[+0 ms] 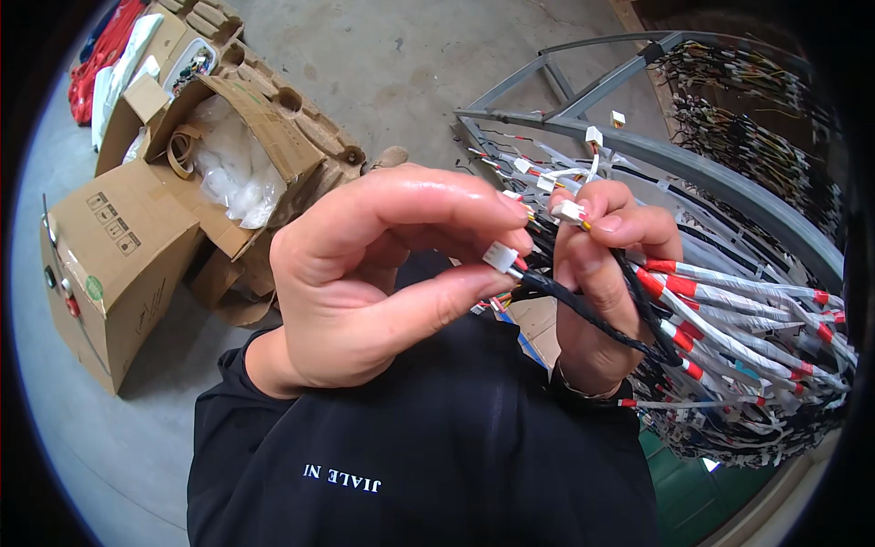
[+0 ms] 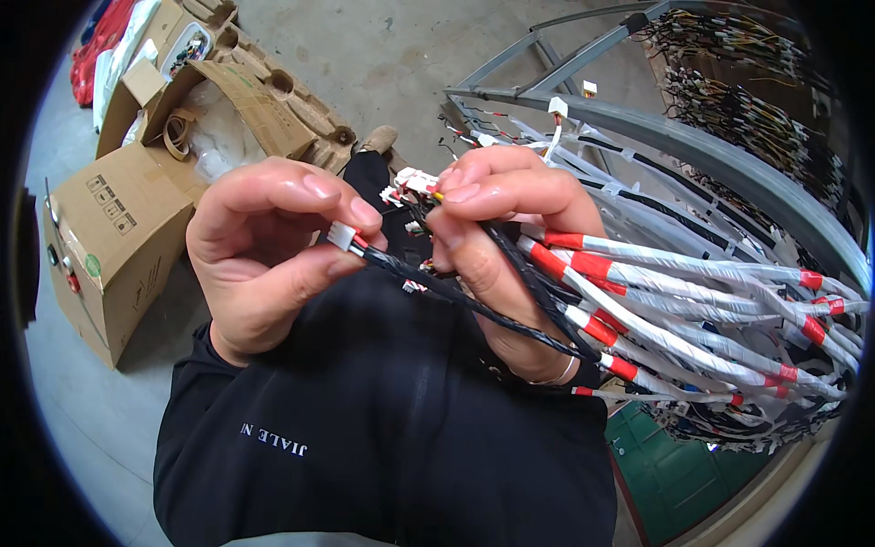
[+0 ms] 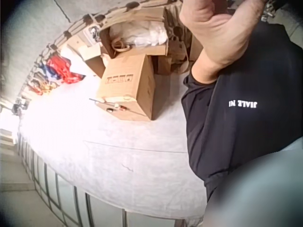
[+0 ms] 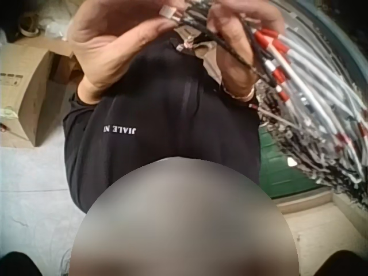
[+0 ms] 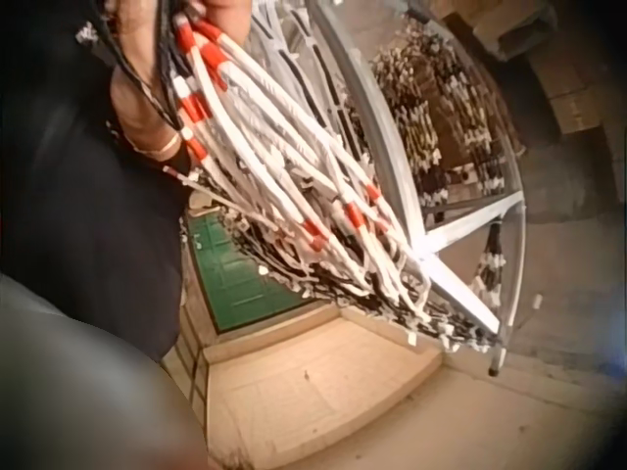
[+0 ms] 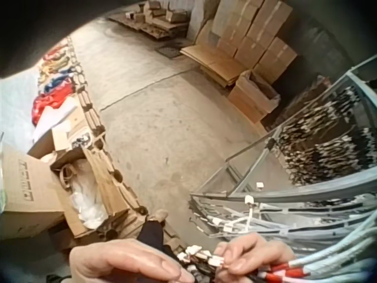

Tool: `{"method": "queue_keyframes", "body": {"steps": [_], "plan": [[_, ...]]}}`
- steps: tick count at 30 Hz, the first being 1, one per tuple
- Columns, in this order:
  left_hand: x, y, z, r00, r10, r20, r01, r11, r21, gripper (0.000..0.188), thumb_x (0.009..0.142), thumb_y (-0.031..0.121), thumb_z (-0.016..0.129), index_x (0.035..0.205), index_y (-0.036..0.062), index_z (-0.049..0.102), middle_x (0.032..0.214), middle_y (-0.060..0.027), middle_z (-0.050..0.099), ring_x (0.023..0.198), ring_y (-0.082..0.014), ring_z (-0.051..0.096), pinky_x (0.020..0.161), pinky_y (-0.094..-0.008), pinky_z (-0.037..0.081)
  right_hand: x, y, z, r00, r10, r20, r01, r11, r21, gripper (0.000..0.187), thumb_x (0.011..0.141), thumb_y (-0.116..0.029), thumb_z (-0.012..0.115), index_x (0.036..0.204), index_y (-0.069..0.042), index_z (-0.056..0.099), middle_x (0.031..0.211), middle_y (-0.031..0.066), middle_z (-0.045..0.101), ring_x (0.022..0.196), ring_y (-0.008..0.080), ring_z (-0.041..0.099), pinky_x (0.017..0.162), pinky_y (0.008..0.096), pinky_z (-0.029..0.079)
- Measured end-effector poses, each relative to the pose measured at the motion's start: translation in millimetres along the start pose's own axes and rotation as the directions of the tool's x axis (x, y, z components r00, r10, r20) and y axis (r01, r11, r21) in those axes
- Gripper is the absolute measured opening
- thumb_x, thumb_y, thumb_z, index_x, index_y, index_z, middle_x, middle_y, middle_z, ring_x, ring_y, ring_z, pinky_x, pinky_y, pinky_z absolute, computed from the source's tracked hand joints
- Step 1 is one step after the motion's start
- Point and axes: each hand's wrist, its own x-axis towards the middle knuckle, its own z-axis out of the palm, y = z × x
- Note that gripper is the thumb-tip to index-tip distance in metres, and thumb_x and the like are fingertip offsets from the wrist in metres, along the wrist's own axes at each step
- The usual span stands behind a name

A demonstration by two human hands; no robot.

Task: Inspecting and hanging bundles of wire harnesses on a storage rack in a factory setting.

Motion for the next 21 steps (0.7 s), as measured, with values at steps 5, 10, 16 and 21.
{"method": "queue_keyframes", "body": {"steps": [5, 10, 16, 21], "plan": [[-2.9, 3.0, 1.1, 0.991, 0.132, 0.007, -0.132, 0.983, 0.128, 0.047, 0.073, -0.018, 0.067, 0.115, -0.0042, 0.052, 0.102, -0.0182, 0.061, 0.092, -0.0283, 0.066, 0.074, -0.0403, 0.058, 0.8, -0.9, 1.5, 1.000, 0.020, -0.023, -0.020, 1.000, -0.007, 0.021, 0.084, 0.012, 0.061, 0.100, -0.001, 0.058, 0.105, 0.0177, 0.055, 0.070, 0.0116, 0.058, 0.061, 0.0208, 0.051], [-2.4, 6.5, -1.1, 0.984, 0.167, 0.067, -0.178, 0.961, 0.213, 0.048, 0.071, -0.019, 0.069, 0.114, -0.0060, 0.052, 0.100, -0.0188, 0.061, 0.091, -0.0284, 0.066, 0.074, -0.0388, 0.058, 0.5, -0.4, -9.0, 0.998, 0.056, 0.029, -0.053, 0.994, -0.094, 0.019, 0.086, 0.003, 0.063, 0.102, -0.004, 0.057, 0.108, 0.0161, 0.052, 0.070, 0.0132, 0.054, 0.085, 0.0305, 0.045], [8.3, 7.5, 3.6, 0.957, 0.240, 0.162, -0.286, 0.865, 0.412, 0.035, 0.067, -0.017, 0.073, 0.098, -0.0037, 0.064, 0.093, -0.0166, 0.064, 0.087, -0.0249, 0.066, 0.074, -0.0308, 0.055, 15.6, 0.5, -24.5, 0.897, -0.056, 0.438, 0.133, 0.980, -0.147, 0.037, 0.075, 0.000, 0.080, 0.106, -0.006, 0.061, 0.121, 0.0184, 0.053, 0.104, 0.0215, 0.060, 0.089, 0.0331, 0.051], [7.4, 3.4, 9.9, 0.950, 0.264, 0.168, -0.312, 0.845, 0.435, 0.033, 0.067, -0.015, 0.074, 0.097, -0.0033, 0.065, 0.093, -0.0163, 0.065, 0.086, -0.0242, 0.066, 0.073, -0.0293, 0.054, 10.3, -3.4, -19.3, 0.934, 0.018, 0.358, -0.029, 0.999, 0.025, 0.038, 0.076, -0.005, 0.081, 0.108, -0.004, 0.060, 0.119, 0.0183, 0.055, 0.105, 0.0220, 0.060, 0.088, 0.0334, 0.052]]}}
